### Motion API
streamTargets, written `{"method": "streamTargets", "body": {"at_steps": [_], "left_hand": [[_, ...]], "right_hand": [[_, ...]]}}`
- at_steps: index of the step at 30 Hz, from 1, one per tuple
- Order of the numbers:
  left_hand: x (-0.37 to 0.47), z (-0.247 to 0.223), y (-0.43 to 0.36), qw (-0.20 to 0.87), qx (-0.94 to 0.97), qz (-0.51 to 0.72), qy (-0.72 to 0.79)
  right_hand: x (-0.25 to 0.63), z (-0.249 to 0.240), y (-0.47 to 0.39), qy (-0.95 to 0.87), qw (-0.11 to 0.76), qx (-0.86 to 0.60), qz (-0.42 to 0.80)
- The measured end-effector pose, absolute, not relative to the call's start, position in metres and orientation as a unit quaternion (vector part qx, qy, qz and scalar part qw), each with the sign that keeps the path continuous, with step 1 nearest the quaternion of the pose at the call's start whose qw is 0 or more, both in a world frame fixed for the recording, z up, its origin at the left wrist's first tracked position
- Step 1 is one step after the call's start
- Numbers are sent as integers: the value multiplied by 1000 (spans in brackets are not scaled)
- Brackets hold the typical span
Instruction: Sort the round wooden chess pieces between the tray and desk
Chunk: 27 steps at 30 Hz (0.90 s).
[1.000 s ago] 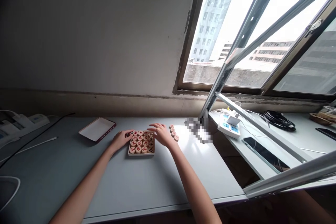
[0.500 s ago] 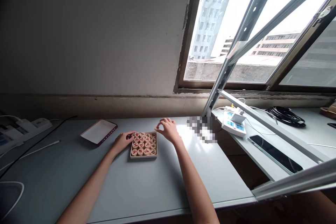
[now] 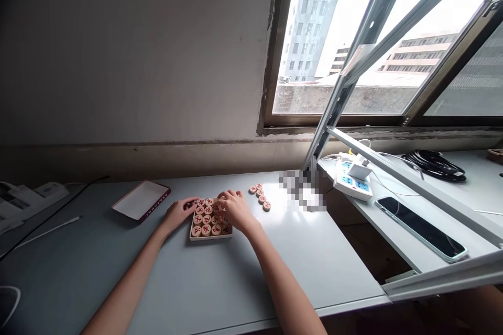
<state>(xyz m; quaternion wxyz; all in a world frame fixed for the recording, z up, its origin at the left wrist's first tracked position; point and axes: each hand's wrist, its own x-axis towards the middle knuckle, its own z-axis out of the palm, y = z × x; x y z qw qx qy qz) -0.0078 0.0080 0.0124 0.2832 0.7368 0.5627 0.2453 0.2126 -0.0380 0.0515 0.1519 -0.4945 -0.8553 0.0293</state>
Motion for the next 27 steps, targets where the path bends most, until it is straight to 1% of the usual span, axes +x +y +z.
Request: {"method": "streamTargets", "body": {"at_steps": [3,6,9,11,13,15,18,22,27], "left_hand": [[-8,11,9,280,740,236,564],[-8,9,11,269,744,227,568],[-9,8,12,261,747,228,568],[-9,8,13,262,748,233,564],[-8,8,12,267,746,237,561],[-8,10,11,272,744,237,562],[-7,11,9,276,742,239,563],[-7,12,8,279,740,242,562],[-7,12,9,268,742,235,568]], "right_hand": [[219,54,-36,-838,165,-520,3],[245,54,-31,-803,180,-568,-19],[273,51,-27,-754,165,-636,-34],[282,50,-26,-735,158,-659,-17],[278,52,-27,-754,169,-634,22],[263,56,-31,-801,177,-567,73],[232,61,-39,-856,155,-472,141],[214,63,-45,-855,160,-460,179],[226,63,-43,-844,148,-444,260]]}}
